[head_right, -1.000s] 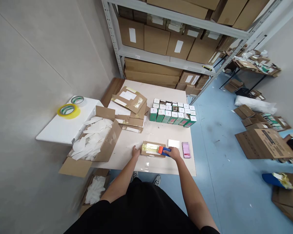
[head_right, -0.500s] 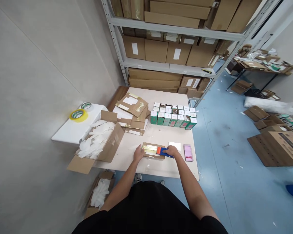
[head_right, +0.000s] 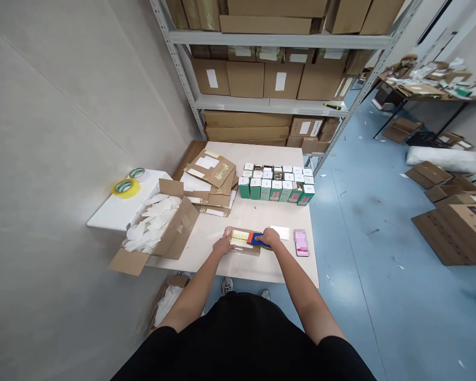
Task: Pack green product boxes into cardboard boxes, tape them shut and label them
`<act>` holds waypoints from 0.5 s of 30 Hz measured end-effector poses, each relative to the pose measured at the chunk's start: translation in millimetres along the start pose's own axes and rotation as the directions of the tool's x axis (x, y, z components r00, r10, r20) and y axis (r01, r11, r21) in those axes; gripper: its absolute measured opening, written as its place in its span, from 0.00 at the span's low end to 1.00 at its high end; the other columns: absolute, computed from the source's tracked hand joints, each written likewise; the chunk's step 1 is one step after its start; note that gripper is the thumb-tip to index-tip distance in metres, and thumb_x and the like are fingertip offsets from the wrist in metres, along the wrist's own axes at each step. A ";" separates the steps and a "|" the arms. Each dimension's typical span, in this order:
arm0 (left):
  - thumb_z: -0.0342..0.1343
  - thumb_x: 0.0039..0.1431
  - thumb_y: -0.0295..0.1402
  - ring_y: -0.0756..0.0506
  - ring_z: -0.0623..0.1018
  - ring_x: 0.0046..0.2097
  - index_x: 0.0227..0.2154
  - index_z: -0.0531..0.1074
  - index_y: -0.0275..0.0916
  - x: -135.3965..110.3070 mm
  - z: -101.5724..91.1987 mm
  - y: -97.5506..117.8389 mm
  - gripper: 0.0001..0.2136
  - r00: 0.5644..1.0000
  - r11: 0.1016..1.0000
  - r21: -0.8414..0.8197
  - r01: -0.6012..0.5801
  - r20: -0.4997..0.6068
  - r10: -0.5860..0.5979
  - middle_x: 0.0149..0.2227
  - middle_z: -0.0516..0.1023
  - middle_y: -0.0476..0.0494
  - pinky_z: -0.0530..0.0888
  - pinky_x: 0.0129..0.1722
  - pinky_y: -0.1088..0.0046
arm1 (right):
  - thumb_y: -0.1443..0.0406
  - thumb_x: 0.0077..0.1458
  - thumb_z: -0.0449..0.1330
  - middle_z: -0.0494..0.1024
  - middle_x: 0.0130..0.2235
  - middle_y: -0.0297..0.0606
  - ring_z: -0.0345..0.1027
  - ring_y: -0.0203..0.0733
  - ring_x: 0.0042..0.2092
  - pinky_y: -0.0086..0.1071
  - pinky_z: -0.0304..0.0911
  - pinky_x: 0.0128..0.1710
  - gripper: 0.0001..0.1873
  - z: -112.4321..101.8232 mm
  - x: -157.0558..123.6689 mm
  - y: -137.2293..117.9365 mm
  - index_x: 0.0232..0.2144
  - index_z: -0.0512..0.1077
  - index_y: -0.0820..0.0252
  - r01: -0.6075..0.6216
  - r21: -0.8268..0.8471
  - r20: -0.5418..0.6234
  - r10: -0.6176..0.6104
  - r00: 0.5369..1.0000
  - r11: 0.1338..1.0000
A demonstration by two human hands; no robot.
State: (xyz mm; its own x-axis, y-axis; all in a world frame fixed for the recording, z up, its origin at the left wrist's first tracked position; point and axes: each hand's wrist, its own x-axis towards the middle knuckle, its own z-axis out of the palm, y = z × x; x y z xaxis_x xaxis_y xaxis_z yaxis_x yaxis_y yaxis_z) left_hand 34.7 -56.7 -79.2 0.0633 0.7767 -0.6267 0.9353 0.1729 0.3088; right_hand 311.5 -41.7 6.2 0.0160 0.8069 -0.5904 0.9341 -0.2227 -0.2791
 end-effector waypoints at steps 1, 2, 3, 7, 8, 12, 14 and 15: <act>0.61 0.58 0.50 0.28 0.60 0.70 0.74 0.44 0.57 0.3 -0.7 -0.5 0.45 1.000 1.000 0.005 -0.005 0.007 0.005 0.76 0.22 0.48 0.66 0.63 0.54 | 0.43 0.52 0.66 0.83 0.44 0.48 0.78 0.50 0.44 0.30 0.63 0.33 0.29 -3.3 0.3 3.4 0.42 0.79 0.61 -0.001 0.005 -0.005 0.001 1.000 1.000; 0.61 0.58 0.50 0.29 0.61 0.70 0.74 0.44 0.56 0.4 -1.3 -0.9 0.45 1.000 1.000 0.006 -0.011 0.013 0.011 0.76 0.22 0.47 0.67 0.62 0.55 | 0.43 0.51 0.67 0.83 0.44 0.48 0.78 0.50 0.44 0.30 0.63 0.33 0.29 -6.6 0.4 8.4 0.42 0.79 0.61 0.000 0.004 -0.012 0.000 1.000 1.000; 0.61 0.59 0.49 0.30 0.62 0.70 0.74 0.43 0.55 0.5 -1.8 -1.2 0.45 1.000 1.000 0.004 -0.018 0.019 0.018 0.76 0.22 0.45 0.67 0.62 0.57 | 0.43 0.51 0.68 0.83 0.43 0.49 0.78 0.49 0.43 0.30 0.63 0.33 0.29 -9.8 0.3 14.8 0.42 0.79 0.61 -0.001 -0.001 -0.018 0.001 1.000 1.000; 0.61 0.60 0.48 0.34 0.63 0.70 0.74 0.42 0.53 1.5 -3.1 -1.9 0.45 0.999 0.999 -0.002 -0.033 0.021 0.033 0.75 0.21 0.41 0.68 0.61 0.61 | 0.44 0.49 0.69 0.83 0.41 0.49 0.79 0.50 0.42 0.31 0.63 0.33 0.28 -18.6 -4.0 53.4 0.39 0.79 0.62 -0.028 -0.022 -0.042 0.027 0.999 0.999; 0.61 0.60 0.48 0.34 0.63 0.70 0.74 0.42 0.53 2.0 -3.3 -1.9 0.45 0.999 0.999 0.000 -0.033 0.017 0.033 0.75 0.21 0.41 0.68 0.61 0.61 | 0.44 0.48 0.70 0.83 0.41 0.49 0.79 0.50 0.42 0.31 0.63 0.33 0.28 -19.6 -6.1 64.9 0.38 0.79 0.62 -0.038 -0.026 -0.049 0.037 0.998 0.999; 0.62 0.58 0.49 0.33 0.63 0.70 0.74 0.43 0.52 3.7 -5.3 -0.8 0.46 0.999 1.000 0.008 -0.029 0.015 0.029 0.76 0.24 0.40 0.69 0.60 0.61 | 0.44 0.49 0.69 0.83 0.38 0.48 0.78 0.50 0.41 0.31 0.63 0.33 0.27 -22.0 -16.6 105.1 0.35 0.79 0.61 -0.069 -0.016 -0.064 0.068 0.996 0.998; 0.62 0.58 0.49 0.32 0.64 0.70 0.74 0.44 0.52 4.0 -6.3 0.3 0.46 1.000 1.000 0.016 -0.018 0.019 0.018 0.76 0.25 0.40 0.70 0.60 0.60 | 0.43 0.50 0.68 0.83 0.37 0.47 0.78 0.49 0.40 0.31 0.64 0.33 0.26 -22.3 -21.6 115.0 0.35 0.79 0.61 -0.075 0.001 -0.062 0.075 0.995 0.997; 0.62 0.58 0.48 0.32 0.64 0.69 0.74 0.44 0.52 4.1 -6.6 0.9 0.46 1.000 1.000 0.022 -0.014 0.017 0.013 0.76 0.25 0.40 0.70 0.60 0.60 | 0.43 0.50 0.68 0.83 0.37 0.47 0.78 0.49 0.40 0.31 0.64 0.33 0.26 -22.0 -23.5 116.6 0.35 0.79 0.61 -0.079 0.004 -0.064 0.079 0.995 0.997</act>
State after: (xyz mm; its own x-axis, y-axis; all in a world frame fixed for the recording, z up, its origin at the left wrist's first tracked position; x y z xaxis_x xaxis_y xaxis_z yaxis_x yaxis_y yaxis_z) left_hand 33.5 -49.4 -76.7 0.0815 0.7684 -0.6347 0.9416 0.1493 0.3017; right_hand 427.9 -74.5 4.2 0.1121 0.8201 -0.5611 0.9284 -0.2878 -0.2351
